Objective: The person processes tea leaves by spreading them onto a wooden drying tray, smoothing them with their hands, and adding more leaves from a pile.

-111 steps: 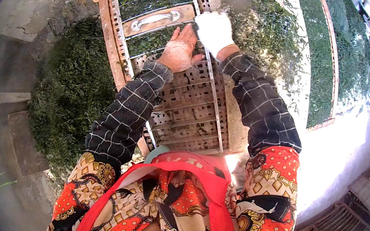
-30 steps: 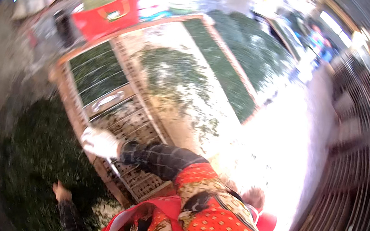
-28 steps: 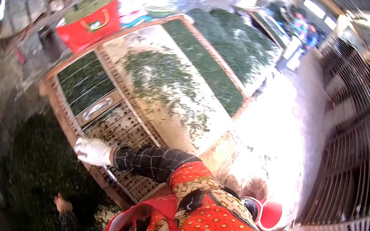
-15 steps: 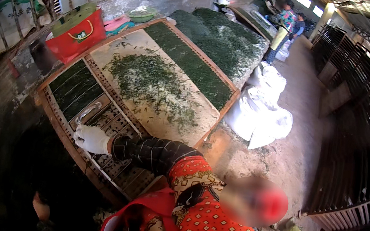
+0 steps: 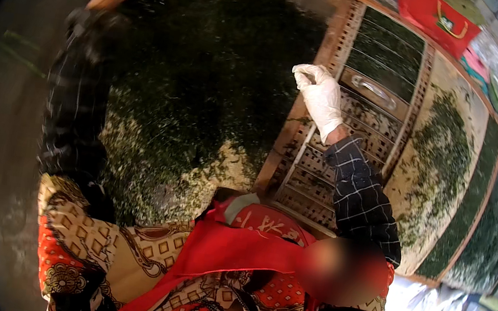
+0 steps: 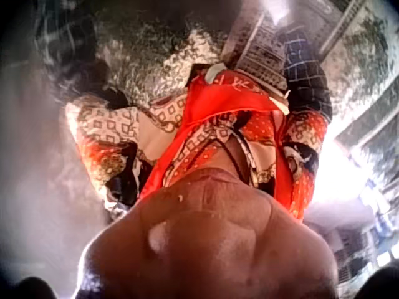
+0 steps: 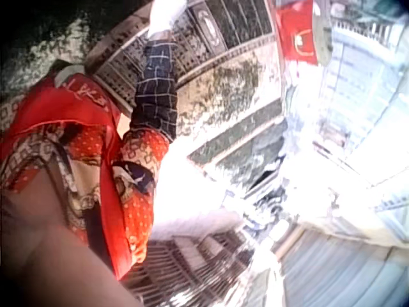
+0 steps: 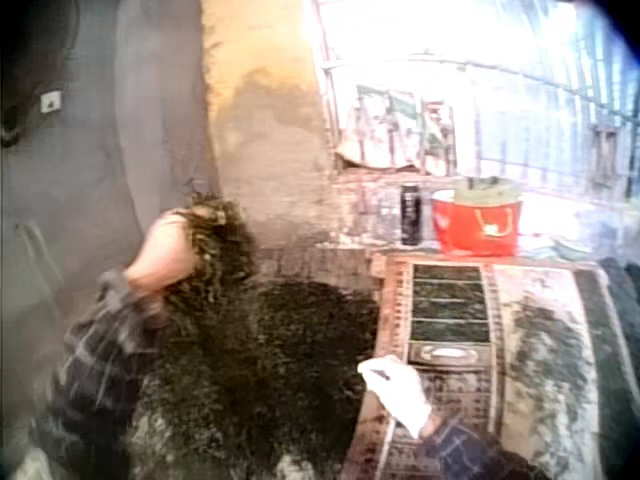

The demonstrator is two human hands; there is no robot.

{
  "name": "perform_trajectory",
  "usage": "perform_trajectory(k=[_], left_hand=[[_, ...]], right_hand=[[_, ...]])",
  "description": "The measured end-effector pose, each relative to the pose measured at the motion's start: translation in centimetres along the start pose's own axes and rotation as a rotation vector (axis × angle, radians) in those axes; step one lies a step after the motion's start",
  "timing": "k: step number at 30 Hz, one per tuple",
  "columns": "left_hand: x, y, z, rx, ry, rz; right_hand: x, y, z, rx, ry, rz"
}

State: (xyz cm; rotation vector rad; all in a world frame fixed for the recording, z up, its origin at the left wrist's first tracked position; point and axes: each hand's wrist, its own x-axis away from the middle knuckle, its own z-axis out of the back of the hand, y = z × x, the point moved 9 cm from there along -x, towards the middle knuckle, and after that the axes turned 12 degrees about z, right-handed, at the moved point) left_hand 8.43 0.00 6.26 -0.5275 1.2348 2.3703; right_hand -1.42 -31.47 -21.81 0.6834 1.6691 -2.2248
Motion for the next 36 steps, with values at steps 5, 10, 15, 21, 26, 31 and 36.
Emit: perform_trajectory(k=[5,10,15,21,26,31,36], left_hand=[[1.2,4.3,-1.6,-0.137,-0.267,-0.087],[4.8,5.9,-3.6,-0.394,-0.278,-0.113],[6.8,7.5,-9.8,-0.325,-0.244,-0.403],[7.8,-0.6,-12.6,-0.408,-0.321,-0.219],[8.0,-12.1,-14.6,-0.542,-0.204,-0.074],[12.9,-16.6,-13.7,-0.181,-0.477,0.636],[21.4,-17.0,-20.1,0.218,-0.466,0.484]], right_hand=[[-4.8,-3.7,-1.9,-0.096,-0.082,-0.013],[-12.8,-11.1,-6.8,-0.320,-0.223,0.228],[-12.4,-13.8,-11.3,-1.180,-0.336,-0.104],[-5.0,-5.9,-16.2,-1.356,-0.064,-0.384],[-0.4,-4.3,-19.5,-0.945,-0.415,-0.472],[-1.6,3.2,-20.9,-1.080,-0.249,-0.617],[-4.3,-1.5,-20.4,-0.919,-0.279,-0.372]])
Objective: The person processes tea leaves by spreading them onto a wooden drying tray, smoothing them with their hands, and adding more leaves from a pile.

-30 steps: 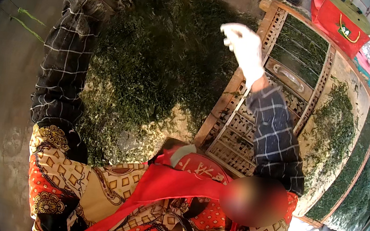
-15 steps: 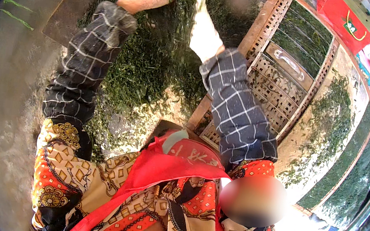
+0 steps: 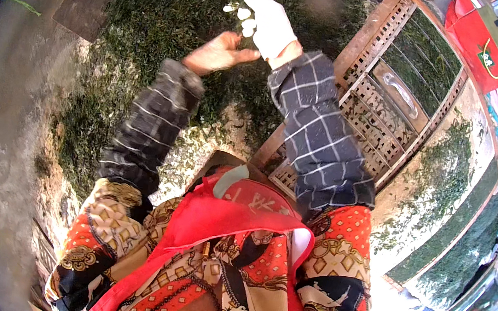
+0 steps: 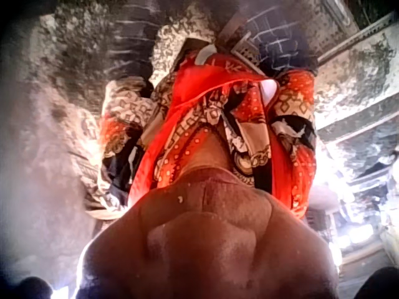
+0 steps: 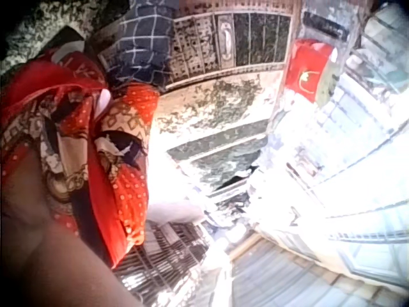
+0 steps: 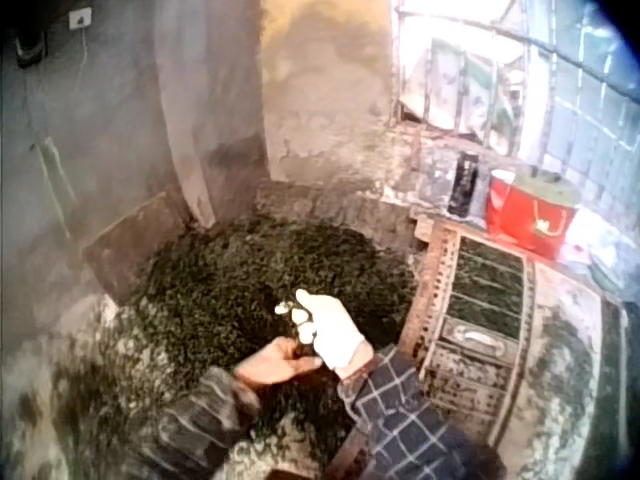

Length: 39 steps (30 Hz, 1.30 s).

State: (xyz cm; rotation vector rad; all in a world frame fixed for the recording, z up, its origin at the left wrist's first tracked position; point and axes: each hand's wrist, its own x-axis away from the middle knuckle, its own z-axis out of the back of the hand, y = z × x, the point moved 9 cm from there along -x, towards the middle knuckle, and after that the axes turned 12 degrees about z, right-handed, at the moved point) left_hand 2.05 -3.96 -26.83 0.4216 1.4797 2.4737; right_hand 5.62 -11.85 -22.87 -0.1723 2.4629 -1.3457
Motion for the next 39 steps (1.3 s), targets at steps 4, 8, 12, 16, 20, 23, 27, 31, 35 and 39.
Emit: perform_trajectory(k=[4,8,12,16,20,23,27,31,35,39], left_hand=[[1.2,-5.1,-1.6,0.161,0.147,0.067],[2.9,-8.5,-2.0,0.183,0.145,0.105],[6.8,-11.1,-3.3,-0.091,0.093,0.156],[10.5,-18.2,-9.6,-0.735,0.055,0.242],[8.1,-12.9,-3.2,-0.404,0.308,0.231],[6.5,-7.0,5.8,-0.419,0.585,0.176],[2.3,-1.1,7.9,0.324,0.491,0.117],[-1.8,2.9,-2.3,0.878,-0.019,0.012],[-2.5,1.6,-11.4,1.191,-0.316,0.196],[-4.1,6.1,-15.7,1.465,-0.525,0.098]], right_hand=[[-1.5,-1.2,-1.3,-0.069,-0.156,-0.113],[-1.7,-2.2,-2.8,-0.044,-0.198,-0.080],[-5.4,-7.7,-6.2,-0.313,-0.542,-0.101],[-9.9,-15.3,-9.0,-0.387,-0.534,-0.211],[-11.6,-10.8,-3.6,-0.305,-0.492,-0.318],[-8.1,-7.7,-2.5,-0.495,-0.299,-0.411],[-4.6,-5.3,2.2,-0.148,-0.433,-0.251],[0.1,-5.3,5.1,-0.129,-0.157,0.005],[5.2,-3.0,7.0,0.110,-0.029,-0.177],[11.2,-5.7,10.1,-0.169,0.382,-0.096]])
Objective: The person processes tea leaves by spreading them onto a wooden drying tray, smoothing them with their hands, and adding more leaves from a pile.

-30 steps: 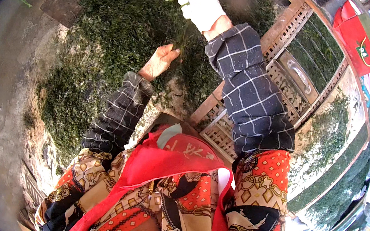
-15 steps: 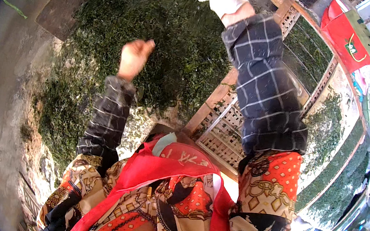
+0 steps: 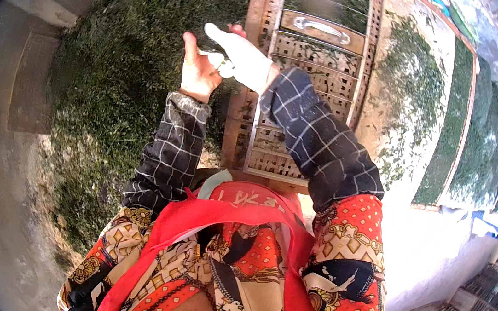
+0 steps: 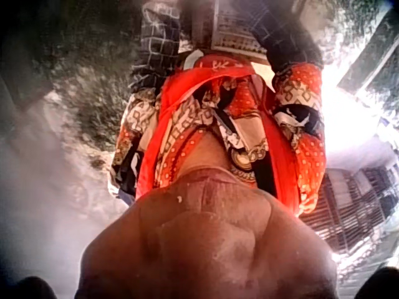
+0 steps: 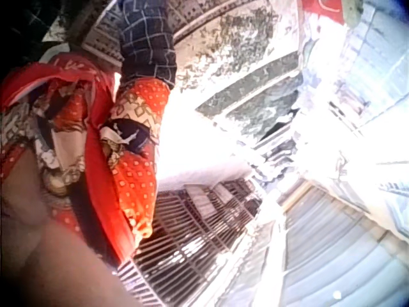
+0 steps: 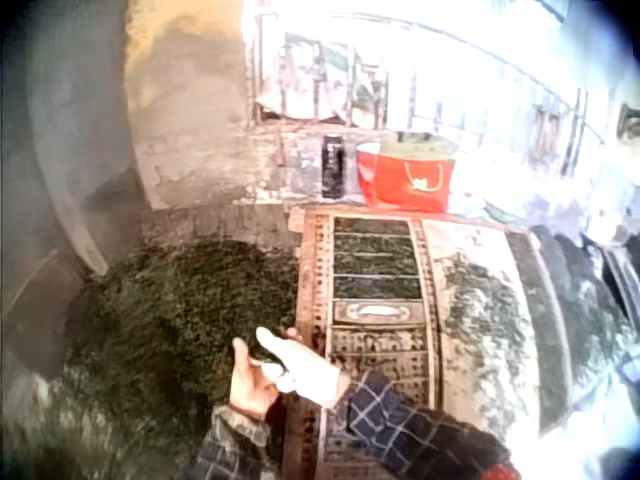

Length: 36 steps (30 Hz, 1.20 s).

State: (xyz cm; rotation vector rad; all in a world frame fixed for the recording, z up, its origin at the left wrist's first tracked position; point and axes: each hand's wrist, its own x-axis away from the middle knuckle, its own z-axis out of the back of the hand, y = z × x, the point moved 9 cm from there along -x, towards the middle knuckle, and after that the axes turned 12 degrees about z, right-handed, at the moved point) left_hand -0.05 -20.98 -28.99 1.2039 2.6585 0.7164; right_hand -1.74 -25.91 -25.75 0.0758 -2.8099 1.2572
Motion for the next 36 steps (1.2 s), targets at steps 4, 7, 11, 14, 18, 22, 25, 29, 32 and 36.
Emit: perform_trajectory(k=[4,7,11,14,18,22,25,29,32,36], left_hand=[[-5.5,-0.4,-2.1,0.289,0.017,0.017],[-9.8,-0.7,-0.2,0.318,0.164,-0.054],[-13.3,-2.5,2.5,0.325,0.244,-0.013],[-13.7,-1.9,6.1,0.180,0.225,-0.004],[-12.6,-0.3,8.9,-0.376,0.469,0.194],[-10.9,4.6,8.7,-1.001,0.771,0.365],[-10.9,8.7,7.6,-1.777,0.807,0.439],[-10.1,3.5,-0.4,-1.842,0.388,0.087],[-9.0,-7.6,-2.9,-2.246,-0.235,-0.217],[-9.6,-10.0,-2.7,-2.394,-0.189,-0.300]], right_hand=[[0.9,-5.2,5.5,0.663,-0.129,0.063],[1.1,-8.6,9.8,0.967,-0.018,0.012],[-0.7,-12.9,16.0,1.540,-0.196,0.245],[-0.9,-12.6,19.0,1.701,-0.175,0.249],[-0.4,-11.1,21.4,1.830,-0.044,0.178],[0.2,-11.1,22.2,1.832,-0.075,-0.159],[0.5,-11.8,22.8,1.755,-0.060,-0.225],[0.9,-12.2,23.6,1.571,0.067,-0.269],[0.7,-12.5,23.6,1.531,0.023,-0.266],[2.7,-14.7,25.5,1.278,0.005,-0.087]])
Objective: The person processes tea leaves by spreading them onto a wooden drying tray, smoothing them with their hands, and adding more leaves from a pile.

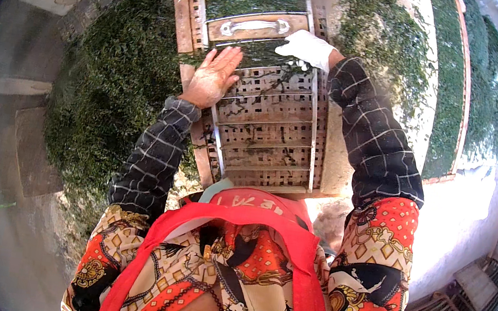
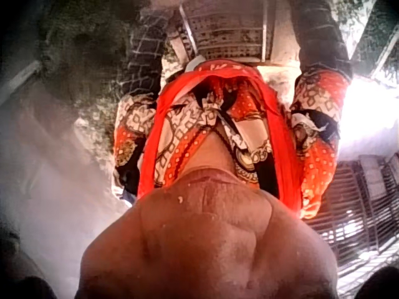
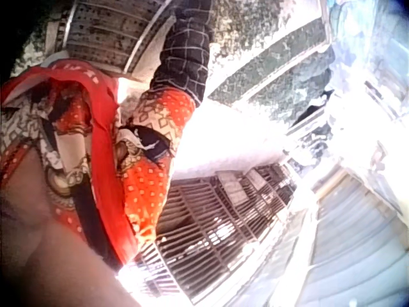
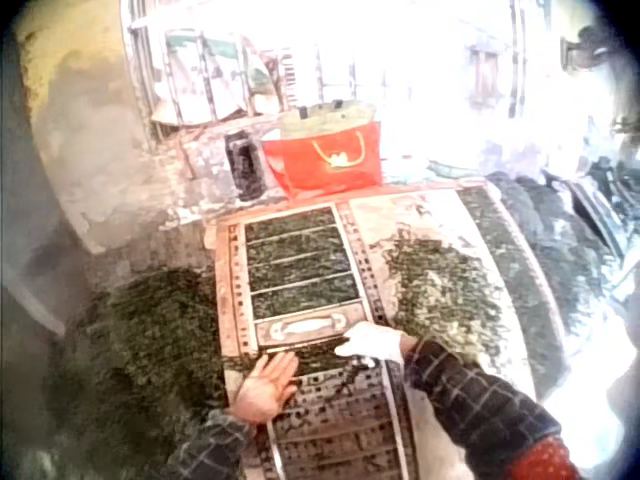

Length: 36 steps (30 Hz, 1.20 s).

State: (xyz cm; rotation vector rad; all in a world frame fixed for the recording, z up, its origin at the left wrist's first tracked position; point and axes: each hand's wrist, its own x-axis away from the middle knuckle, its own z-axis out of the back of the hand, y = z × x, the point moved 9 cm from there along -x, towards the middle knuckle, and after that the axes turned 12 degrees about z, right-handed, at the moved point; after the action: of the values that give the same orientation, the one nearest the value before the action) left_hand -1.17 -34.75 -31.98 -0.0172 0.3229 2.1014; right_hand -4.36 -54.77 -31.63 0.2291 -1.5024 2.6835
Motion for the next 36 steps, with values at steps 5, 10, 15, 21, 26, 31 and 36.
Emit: perform_trajectory(k=[5,10,15,21,26,31,36], left_hand=[[0.0,-0.6,-0.7,-0.014,-0.031,0.016],[0.1,-0.4,-0.6,-0.032,-0.060,0.012],[0.4,0.3,0.3,-0.162,0.060,0.007],[-1.4,4.2,-0.3,0.084,0.061,-0.070],[-2.4,4.6,-2.2,0.016,0.074,-0.028],[-2.0,4.3,-2.0,0.022,0.006,0.008],[-2.0,4.3,-1.2,0.034,-0.044,0.007]], right_hand=[[2.2,-0.1,3.3,0.156,-0.108,0.087],[4.3,5.0,8.7,0.247,0.119,-0.005],[9.4,2.4,12.7,0.231,0.623,-0.019],[19.6,0.4,15.0,0.279,1.135,0.120],[30.0,8.1,14.7,0.228,1.183,-0.157],[30.1,9.3,11.0,-0.018,1.333,0.042],[24.0,8.3,13.7,0.166,1.410,0.049]])
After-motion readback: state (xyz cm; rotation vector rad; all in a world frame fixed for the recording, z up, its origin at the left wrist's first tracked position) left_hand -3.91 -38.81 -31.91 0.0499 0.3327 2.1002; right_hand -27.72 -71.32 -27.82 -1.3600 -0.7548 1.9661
